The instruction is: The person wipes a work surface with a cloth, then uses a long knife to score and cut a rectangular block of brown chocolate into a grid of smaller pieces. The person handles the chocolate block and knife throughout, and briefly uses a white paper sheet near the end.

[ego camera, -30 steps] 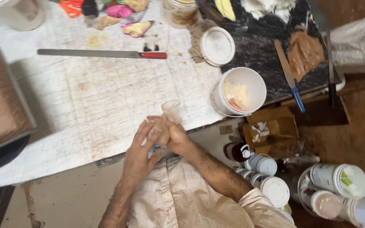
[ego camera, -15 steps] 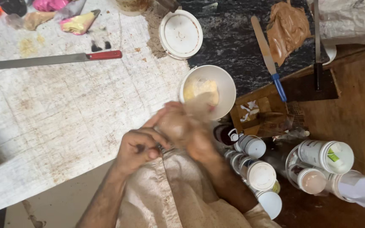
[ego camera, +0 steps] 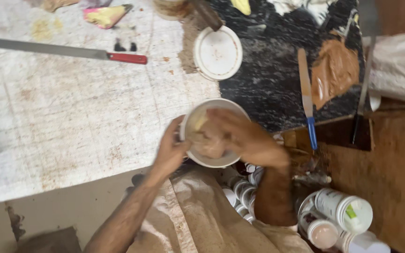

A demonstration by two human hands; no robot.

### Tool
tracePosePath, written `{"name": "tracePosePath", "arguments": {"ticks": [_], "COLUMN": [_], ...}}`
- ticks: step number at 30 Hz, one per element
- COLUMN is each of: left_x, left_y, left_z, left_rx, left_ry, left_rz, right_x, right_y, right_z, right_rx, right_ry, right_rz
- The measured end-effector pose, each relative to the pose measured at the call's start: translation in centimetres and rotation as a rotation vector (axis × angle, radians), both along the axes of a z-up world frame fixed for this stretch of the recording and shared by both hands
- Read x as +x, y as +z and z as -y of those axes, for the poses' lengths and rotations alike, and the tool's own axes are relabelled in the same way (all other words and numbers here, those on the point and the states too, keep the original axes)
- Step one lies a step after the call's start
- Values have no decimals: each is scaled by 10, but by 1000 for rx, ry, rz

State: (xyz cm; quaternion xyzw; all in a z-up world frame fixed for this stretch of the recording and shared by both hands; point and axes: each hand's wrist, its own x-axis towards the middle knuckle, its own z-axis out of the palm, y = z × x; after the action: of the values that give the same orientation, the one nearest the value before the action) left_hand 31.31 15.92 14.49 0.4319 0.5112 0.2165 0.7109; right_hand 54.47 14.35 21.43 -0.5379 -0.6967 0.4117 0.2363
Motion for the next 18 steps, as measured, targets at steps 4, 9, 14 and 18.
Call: {"name": "tracePosePath", "arguments": {"ticks": [4, 9, 14, 18], "left_x": [-61, -102, -88, -84], "left_y": [9, -2, -11, -11], "left_z": [-3, -24, -22, -31], "left_rx": [48, 72, 440, 356], "left_ry": [115, 180, 84, 26], "left_rz": [-163, -301, -679, -546], "right_x": [13, -27, -30, -63], "right_y": [-29, -155, -146, -72], "right_z": [-55, -123, -61, 16], "right_rx": [50, 525, 474, 487], "right_ry": [-575, -329, -523, -467], "right_rz": [-204, 786, 526, 227]}}
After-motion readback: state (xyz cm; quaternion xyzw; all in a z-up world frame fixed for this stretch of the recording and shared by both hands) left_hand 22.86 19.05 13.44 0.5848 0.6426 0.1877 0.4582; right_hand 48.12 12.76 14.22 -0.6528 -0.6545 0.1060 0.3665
